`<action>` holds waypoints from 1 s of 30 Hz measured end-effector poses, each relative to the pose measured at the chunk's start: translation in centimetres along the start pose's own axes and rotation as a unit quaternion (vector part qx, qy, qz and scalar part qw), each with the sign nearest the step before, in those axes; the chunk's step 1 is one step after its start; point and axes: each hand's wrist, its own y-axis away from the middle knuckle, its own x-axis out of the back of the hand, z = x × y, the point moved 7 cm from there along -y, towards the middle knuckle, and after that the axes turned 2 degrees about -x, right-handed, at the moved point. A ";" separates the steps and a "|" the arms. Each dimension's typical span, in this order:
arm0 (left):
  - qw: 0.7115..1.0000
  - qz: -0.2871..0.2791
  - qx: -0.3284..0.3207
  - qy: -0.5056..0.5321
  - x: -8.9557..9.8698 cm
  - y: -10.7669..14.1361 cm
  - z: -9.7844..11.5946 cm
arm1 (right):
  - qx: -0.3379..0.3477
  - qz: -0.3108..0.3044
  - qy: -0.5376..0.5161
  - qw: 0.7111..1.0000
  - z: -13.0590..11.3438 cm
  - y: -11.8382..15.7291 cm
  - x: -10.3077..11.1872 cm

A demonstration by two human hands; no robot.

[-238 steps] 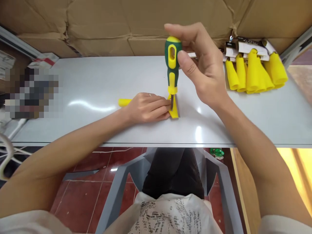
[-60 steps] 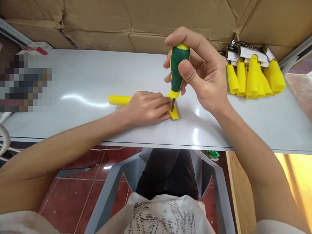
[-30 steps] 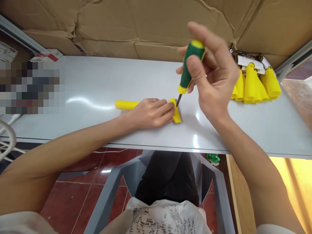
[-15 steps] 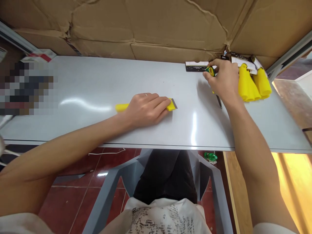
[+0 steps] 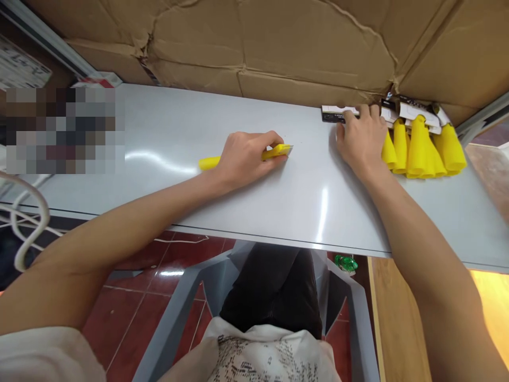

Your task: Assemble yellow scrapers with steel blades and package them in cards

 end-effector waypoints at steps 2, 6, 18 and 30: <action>1.000 -0.012 0.012 0.016 -0.1 -0.1 -0.3 | 0.036 -0.028 -0.015 0.999 -0.9 -0.4 -1.8; 1.000 -0.028 0.003 0.006 -0.4 0.1 -0.3 | 0.064 -0.110 -0.035 0.991 -1.6 -0.3 -4.3; 0.982 0.067 0.043 0.172 1.1 -0.2 -1.8 | 0.176 -0.116 0.021 0.977 -3.9 1.9 -1.5; 0.826 0.217 0.113 0.508 5.7 -1.9 -6.0 | 0.172 -0.123 0.044 0.976 -2.4 1.7 -1.9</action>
